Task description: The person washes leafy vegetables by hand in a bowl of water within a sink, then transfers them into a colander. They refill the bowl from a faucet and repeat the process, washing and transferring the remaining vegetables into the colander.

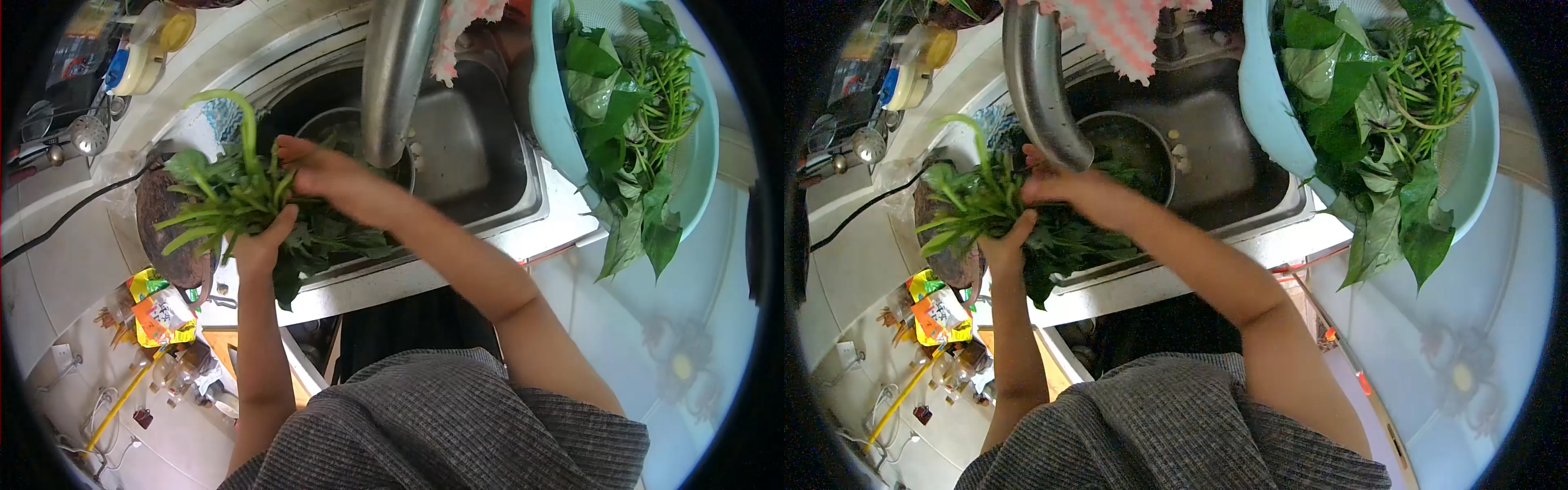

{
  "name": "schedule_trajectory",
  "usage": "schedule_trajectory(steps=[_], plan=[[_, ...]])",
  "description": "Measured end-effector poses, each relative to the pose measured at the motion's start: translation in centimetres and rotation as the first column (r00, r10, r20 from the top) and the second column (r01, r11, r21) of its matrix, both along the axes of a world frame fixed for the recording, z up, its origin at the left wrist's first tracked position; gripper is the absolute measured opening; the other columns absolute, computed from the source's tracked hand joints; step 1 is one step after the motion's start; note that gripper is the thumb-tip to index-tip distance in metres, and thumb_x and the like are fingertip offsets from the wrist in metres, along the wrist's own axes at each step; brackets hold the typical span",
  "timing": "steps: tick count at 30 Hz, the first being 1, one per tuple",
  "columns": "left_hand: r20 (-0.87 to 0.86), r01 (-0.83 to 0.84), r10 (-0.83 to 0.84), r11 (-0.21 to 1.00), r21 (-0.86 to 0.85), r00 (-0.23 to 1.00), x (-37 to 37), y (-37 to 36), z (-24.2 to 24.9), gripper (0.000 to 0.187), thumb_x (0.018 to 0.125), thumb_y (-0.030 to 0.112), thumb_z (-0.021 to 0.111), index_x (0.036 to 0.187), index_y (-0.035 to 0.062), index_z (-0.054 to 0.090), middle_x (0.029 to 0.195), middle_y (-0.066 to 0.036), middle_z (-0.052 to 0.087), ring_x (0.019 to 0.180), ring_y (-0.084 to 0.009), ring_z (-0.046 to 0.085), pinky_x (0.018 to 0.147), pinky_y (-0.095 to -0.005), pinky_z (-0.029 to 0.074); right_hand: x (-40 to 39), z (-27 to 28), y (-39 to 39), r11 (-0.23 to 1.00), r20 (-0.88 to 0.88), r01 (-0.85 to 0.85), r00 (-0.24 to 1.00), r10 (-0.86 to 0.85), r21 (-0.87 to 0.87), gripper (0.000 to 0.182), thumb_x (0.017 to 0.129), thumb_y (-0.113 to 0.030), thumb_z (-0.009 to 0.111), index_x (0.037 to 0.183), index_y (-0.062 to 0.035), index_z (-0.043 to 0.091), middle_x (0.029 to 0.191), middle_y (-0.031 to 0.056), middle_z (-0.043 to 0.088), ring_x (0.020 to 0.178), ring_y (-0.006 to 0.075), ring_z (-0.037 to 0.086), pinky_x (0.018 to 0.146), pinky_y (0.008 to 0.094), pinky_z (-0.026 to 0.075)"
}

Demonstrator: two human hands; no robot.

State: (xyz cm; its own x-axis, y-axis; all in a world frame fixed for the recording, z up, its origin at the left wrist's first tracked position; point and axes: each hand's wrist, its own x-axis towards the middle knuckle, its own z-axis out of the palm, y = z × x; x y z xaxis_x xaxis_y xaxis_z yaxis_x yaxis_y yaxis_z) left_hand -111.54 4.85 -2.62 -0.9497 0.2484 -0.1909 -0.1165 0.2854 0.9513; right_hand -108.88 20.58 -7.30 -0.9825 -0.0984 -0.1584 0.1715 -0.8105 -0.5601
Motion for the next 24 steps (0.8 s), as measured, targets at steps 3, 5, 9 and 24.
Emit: schedule_trajectory(steps=[3,5,9,24], plan=[[-0.023,-0.028,0.03,0.997,0.068,0.999,0.2,-0.1,3.1,0.037,0.063,0.001,0.073,0.097,0.0002,0.059,0.092,-0.008,0.062,0.087,-0.0182,0.057,0.083,-0.0318,0.044,-0.2,-4.2,5.7,0.983,0.042,-0.038,0.999,0.031,0.177,0.037,0.083,-0.03,0.057,0.103,0.001,0.062,0.097,0.0065,0.063,0.094,0.0175,0.059,0.089,0.0298,0.044],[-0.084,-0.018,0.03,0.991,0.135,0.996,-0.1,-0.8,4.3,0.038,0.062,0.003,0.073,0.097,0.0003,0.057,0.09,-0.009,0.06,0.088,-0.0205,0.057,0.084,-0.035,0.044,-0.4,-9.8,7.5,0.792,0.191,-0.182,0.978,0.084,0.583,0.036,0.083,-0.023,0.055,0.108,0.0021,0.06,0.104,0.0112,0.061,0.097,0.0235,0.059,0.09,0.0344,0.044],[-0.225,0.05,-0.007,0.981,0.188,0.974,-1.8,-2.6,6.3,0.045,0.064,0.015,0.072,0.1,0.0028,0.048,0.087,-0.009,0.053,0.085,-0.0245,0.052,0.082,-0.0405,0.042,0.4,-19.4,5.0,-0.107,0.474,-0.463,0.839,0.266,0.88,0.032,0.086,-0.015,0.049,0.113,-0.0009,0.058,0.121,0.0159,0.052,0.109,0.0308,0.052,0.092,0.0407,0.043],[-0.107,0.021,0.031,0.888,0.46,0.994,-4.7,-4.7,11.8,0.04,0.068,0.022,0.063,0.092,0.0118,0.032,0.089,-0.002,0.035,0.09,-0.0203,0.036,0.085,-0.0403,0.034,2.4,-18.3,2.2,-0.263,0.659,-0.639,0.522,0.541,0.723,0.034,0.073,-0.01,0.058,0.106,-0.0003,0.059,0.104,0.0198,0.06,0.097,0.0337,0.058,0.083,0.0428,0.046]])
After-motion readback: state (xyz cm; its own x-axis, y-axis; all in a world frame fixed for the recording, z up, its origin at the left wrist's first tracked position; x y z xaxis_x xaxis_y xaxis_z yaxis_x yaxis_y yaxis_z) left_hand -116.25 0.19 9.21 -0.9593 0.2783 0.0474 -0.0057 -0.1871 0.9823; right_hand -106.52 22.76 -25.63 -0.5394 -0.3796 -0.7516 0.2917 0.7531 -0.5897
